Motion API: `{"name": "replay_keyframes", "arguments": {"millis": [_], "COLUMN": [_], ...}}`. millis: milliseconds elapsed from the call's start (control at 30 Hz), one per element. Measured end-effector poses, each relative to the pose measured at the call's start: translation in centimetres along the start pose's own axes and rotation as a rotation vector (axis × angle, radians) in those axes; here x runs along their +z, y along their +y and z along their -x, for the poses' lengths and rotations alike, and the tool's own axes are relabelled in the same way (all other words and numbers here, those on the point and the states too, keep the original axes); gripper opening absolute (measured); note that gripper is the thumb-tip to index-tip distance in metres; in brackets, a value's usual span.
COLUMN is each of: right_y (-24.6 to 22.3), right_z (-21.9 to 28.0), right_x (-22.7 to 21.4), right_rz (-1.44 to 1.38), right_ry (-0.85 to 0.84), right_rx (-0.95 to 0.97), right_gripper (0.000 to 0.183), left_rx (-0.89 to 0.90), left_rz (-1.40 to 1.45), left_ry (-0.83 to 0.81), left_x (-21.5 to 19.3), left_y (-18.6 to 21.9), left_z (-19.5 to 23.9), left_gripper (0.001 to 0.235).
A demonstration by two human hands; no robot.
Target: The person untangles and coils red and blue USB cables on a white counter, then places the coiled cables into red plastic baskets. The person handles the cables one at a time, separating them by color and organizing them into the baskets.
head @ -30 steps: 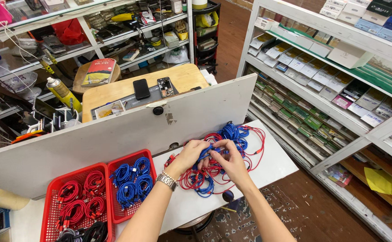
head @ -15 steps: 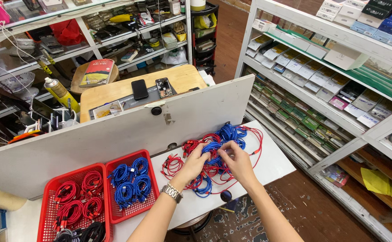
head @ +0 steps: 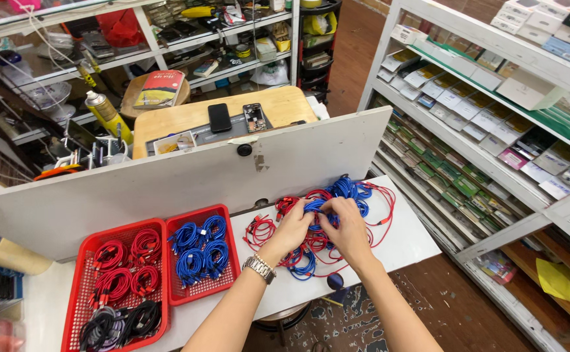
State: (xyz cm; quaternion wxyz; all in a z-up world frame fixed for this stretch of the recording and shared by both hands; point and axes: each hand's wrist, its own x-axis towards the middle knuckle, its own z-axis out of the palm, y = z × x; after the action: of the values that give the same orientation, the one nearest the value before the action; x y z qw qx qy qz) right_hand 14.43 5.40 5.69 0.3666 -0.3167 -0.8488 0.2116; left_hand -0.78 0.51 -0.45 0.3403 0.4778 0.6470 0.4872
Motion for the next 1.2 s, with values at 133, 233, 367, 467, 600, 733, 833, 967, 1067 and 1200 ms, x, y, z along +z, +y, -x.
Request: {"name": "replay_keyframes", "arguments": {"millis": [133, 233, 367, 467, 600, 733, 833, 967, 1067, 1200], "right_y": [2.4, 4.3, 4.7, 3.5, 0.6, -1.2, -2.0, -2.8, -2.3, -2.0], "right_z": [-0.4, -0.9, -1.5, -1.8, -1.6, -1.4, -2.1, -3.8, -5.0, -4.3], "right_x": [0.9, 1.0, 4.3, 9.0, 16.5, 23.4, 27.9, 31.8, 32.8, 34.9], "right_rz": [-0.618, -1.285, -1.175, -1.197, -1.157, -1.036, -0.985, -0.728, -0.442, -0.106], "right_ry": [-0.028, -0.524, -0.647, -0.654, -0.634, -0.701, -0.721, -0.749, -0.737, -0.532], "right_rx": [0.120, 0.756, 0.675, 0.680, 0.760, 0.759, 0.685, 0.574, 0.492, 0.115], "right_gripper": [0.042, 0.039, 0.039, 0.034, 0.029, 0.029, 0.028, 0.027, 0.026, 0.022], "left_rx": [-0.099, -0.132, -0.102, -0.231, -0.207, -0.277, -0.310, -0.414, -0.300, -0.357], "left_rz": [0.276, 0.384, 0.453, 0.423, 0.523, 0.410, 0.326, 0.072, -0.118, -0.307], "left_ry": [-0.070, -0.102, -0.136, 0.000, 0.276, 0.517, 0.609, 0.667, 0.685, 0.640], "left_x": [-1.0, -2.6, -6.1, -9.4, -13.2, -16.4, -18.2, -19.5, -19.0, -18.0], "left_y": [-0.2, -0.9, -2.2, -3.5, -6.5, -10.7, -13.7, -17.1, -19.6, -22.2], "left_z": [0.7, 1.8, 3.4, 5.6, 8.9, 10.5, 10.7, 9.7, 8.0, 6.6], "left_gripper": [0.037, 0.037, 0.034, 0.039, 0.042, 0.038, 0.036, 0.036, 0.036, 0.037]}}
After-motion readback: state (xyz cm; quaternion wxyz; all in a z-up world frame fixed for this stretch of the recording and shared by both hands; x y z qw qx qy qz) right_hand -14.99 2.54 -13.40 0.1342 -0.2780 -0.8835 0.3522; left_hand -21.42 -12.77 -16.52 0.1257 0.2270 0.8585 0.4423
